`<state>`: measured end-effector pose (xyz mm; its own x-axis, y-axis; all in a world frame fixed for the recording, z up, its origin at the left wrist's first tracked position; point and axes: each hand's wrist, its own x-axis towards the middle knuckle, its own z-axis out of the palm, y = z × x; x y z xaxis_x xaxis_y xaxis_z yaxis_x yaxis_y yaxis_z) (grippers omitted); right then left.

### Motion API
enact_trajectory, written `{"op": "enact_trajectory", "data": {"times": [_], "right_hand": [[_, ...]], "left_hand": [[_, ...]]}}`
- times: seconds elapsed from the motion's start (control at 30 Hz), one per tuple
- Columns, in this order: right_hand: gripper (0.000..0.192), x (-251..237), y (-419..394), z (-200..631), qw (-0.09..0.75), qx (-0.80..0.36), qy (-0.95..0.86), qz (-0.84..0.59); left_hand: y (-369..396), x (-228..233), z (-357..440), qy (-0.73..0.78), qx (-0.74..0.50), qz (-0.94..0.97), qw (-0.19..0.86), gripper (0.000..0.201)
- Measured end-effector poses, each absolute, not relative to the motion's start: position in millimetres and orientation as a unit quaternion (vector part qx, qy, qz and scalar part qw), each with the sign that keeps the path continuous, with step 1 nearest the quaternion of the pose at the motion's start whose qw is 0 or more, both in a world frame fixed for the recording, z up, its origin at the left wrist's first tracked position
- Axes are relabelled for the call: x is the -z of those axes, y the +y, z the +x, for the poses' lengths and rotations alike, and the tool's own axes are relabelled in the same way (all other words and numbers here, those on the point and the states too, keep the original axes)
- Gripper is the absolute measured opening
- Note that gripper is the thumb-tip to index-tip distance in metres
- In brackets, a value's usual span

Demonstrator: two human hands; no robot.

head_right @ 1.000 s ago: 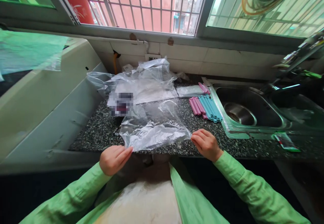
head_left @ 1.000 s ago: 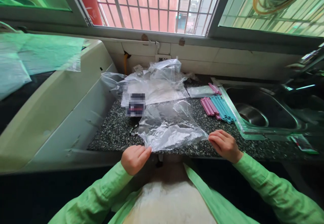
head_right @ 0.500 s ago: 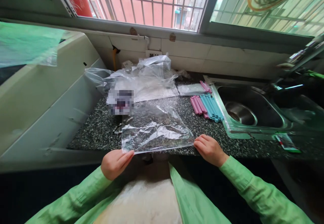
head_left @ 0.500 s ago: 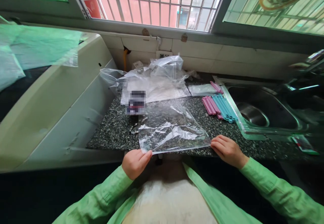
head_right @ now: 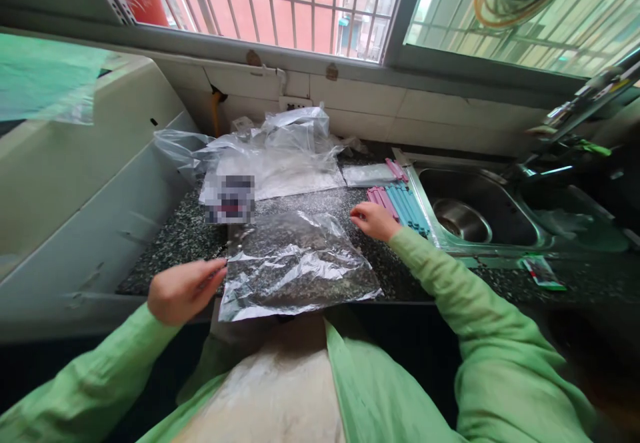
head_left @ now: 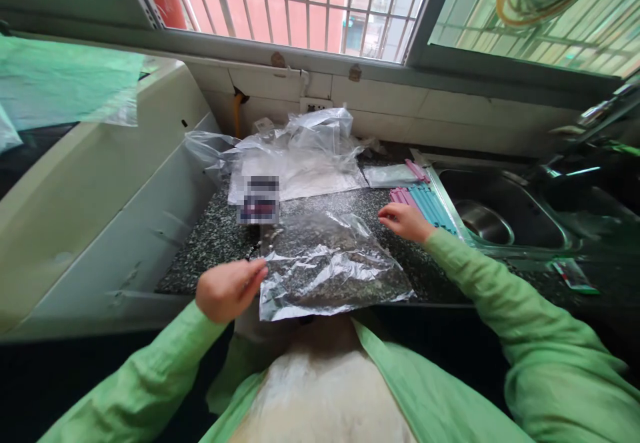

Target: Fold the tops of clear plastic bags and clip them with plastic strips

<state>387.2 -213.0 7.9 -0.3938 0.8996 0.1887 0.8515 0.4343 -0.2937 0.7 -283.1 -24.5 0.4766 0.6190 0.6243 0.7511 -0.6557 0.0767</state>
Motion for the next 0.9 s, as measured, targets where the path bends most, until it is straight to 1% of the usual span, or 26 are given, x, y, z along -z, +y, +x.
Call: {"op": "enact_trajectory", "data": {"times": [0.1,0.17,0.23,0.3,0.43,0.53,0.67,0.8,0.9], "right_hand": [[0.015,-0.7,-170.9,363.6,0.129,-0.106,-0.822,-0.544],[0.018,2.1,-154.9,349.8,0.093,-0.12,-0.83,-0.537],[0.018,3.0,-147.4,340.9,0.053,-0.11,-0.836,-0.535],[0.015,3.0,-145.8,336.7,0.019,-0.094,-0.836,-0.541],[0.008,4.5,-150.0,336.1,-0.012,-0.08,-0.839,-0.537],[0.008,7.4,-153.8,339.4,-0.008,-0.071,-0.841,-0.536],[0.008,9.5,-157.0,351.5,0.03,-0.05,-0.839,-0.542],[0.009,6.6,-160.2,368.7,0.065,-0.053,-0.832,-0.549],[0.009,1.6,-164.3,381.8,0.077,-0.069,-0.822,-0.56]], "left_hand": [[-246.0,9.2,7.9,-0.59,0.255,-0.763,0.07,0.03],[-228.2,1.5,13.8,-0.656,0.209,-0.723,0.052,0.036],[-217.2,-3.5,18.6,-0.674,0.171,-0.717,0.038,0.04],[-211.2,-5.9,22.0,-0.673,0.144,-0.725,0.03,0.039],[-207.6,-7.1,25.4,-0.668,0.128,-0.732,0.031,0.034],[-210.8,-7.9,26.0,-0.674,0.132,-0.726,0.041,0.033],[-220.6,-7.0,25.6,-0.7,0.115,-0.704,0.035,0.036],[-227.9,-1.1,28.2,-0.708,0.071,-0.701,-0.049,0.035],[-229.0,3.3,35.0,-0.7,0.078,-0.702,-0.105,0.029]]}}
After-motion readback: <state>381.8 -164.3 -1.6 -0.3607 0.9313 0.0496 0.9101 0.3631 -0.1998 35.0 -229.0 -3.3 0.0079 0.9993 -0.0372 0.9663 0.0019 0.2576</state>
